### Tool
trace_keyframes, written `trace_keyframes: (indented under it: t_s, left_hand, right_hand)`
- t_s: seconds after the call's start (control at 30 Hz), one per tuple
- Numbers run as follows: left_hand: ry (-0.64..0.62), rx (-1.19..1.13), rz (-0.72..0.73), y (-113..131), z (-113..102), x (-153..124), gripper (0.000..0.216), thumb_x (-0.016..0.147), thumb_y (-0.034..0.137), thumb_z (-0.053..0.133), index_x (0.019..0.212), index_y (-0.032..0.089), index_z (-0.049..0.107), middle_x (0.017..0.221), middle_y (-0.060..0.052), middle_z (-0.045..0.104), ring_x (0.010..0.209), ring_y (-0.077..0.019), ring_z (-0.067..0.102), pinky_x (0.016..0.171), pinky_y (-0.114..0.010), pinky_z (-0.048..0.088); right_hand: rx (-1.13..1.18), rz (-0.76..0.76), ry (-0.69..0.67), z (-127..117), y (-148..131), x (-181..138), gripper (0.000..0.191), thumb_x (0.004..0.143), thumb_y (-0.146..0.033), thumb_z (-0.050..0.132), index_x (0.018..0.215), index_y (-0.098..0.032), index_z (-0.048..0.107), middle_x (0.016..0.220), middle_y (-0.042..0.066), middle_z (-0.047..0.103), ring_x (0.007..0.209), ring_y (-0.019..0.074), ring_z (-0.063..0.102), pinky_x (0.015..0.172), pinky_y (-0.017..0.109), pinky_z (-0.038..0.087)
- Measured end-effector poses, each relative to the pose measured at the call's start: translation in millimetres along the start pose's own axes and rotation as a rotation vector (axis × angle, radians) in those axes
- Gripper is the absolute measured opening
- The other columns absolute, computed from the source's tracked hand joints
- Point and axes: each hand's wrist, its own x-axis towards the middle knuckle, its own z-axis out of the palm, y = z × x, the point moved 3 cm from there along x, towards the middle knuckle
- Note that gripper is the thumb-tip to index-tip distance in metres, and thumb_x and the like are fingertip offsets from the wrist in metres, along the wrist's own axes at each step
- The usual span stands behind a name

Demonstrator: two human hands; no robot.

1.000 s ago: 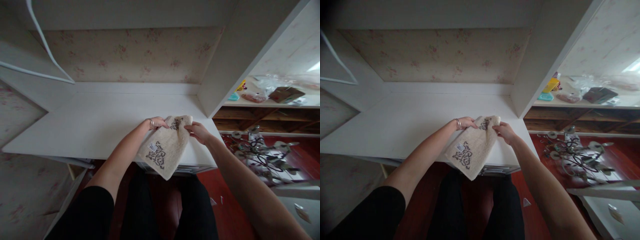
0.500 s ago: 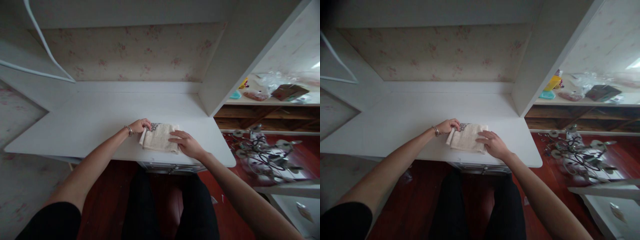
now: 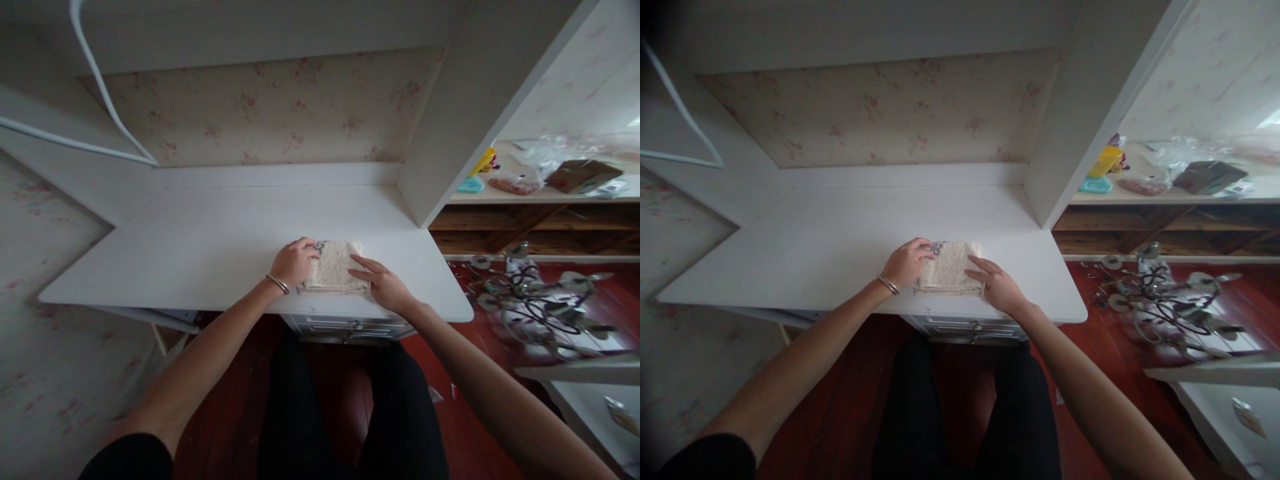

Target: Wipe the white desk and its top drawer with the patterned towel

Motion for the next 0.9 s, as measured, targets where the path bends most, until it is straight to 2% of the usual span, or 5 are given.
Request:
trace_keyframes:
  t_s: [0.13, 0.27, 0.53, 0.73, 0.9]
  left_hand:
    - [0.025, -0.022, 0.028, 59.6, 24.1, -14.3, 0.043, 0.095, 0.03, 0.035, 0.134, 0.026, 0.053, 0.142, -0.005, 0.048, 0.129, -0.0206, 0.045, 0.112, -0.041, 0.033]
    - [-0.037, 0.079, -0.08, 73.0, 57.5, -24.9, 0.05, 0.094, 0.049, 0.033, 0.14, 0.032, 0.044, 0.151, -0.005, 0.037, 0.14, -0.0313, 0.028, 0.113, -0.062, 0.012]
    - [-0.116, 0.204, -0.187, 8.9, 44.9, -16.0, 0.049, 0.094, 0.049, 0.031, 0.141, 0.037, 0.041, 0.154, 0.0, 0.032, 0.143, -0.0279, 0.023, 0.113, -0.061, 0.006]
    - [-0.135, 0.253, -0.327, -26.4, 28.2, -34.1, 0.052, 0.093, 0.049, 0.03, 0.143, 0.036, 0.038, 0.156, -0.003, 0.027, 0.144, -0.0318, 0.019, 0.11, -0.066, 0.004]
    - [-0.156, 0.166, -0.218, -32.2, 17.6, -53.7, 0.054, 0.093, 0.056, 0.03, 0.142, 0.036, 0.04, 0.158, -0.002, 0.023, 0.143, -0.0307, 0.023, 0.113, -0.059, 0.012]
  right_hand:
    - [-0.052, 0.074, 0.224, 7.4, -24.2, -28.1, 0.071, 0.073, 0.003, 0.037, 0.131, -0.033, 0.057, 0.149, -0.004, 0.04, 0.132, 0.0202, 0.041, 0.111, 0.044, 0.037]
    - [-0.109, 0.206, 0.434, 24.4, -45.3, -81.8, 0.052, 0.085, -0.008, 0.04, 0.128, -0.031, 0.058, 0.129, 0.006, 0.056, 0.12, 0.0247, 0.05, 0.103, 0.048, 0.043]
    - [-0.22, 0.297, 0.36, 18.8, -26.7, -159.6, 0.041, 0.086, -0.018, 0.044, 0.118, -0.034, 0.063, 0.115, 0.007, 0.061, 0.107, 0.0279, 0.055, 0.096, 0.05, 0.047]
    - [-0.594, 0.46, 0.321, -53.1, 26.7, -132.1, 0.046, 0.093, -0.034, 0.039, 0.134, -0.019, 0.052, 0.141, 0.015, 0.044, 0.128, 0.0316, 0.041, 0.105, 0.049, 0.036]
    - [-0.607, 0.687, 0.084, -50.8, 60.4, -117.9, 0.053, 0.097, -0.044, 0.024, 0.142, -0.023, 0.041, 0.15, 0.013, 0.036, 0.138, 0.0336, 0.03, 0.106, 0.062, 0.026]
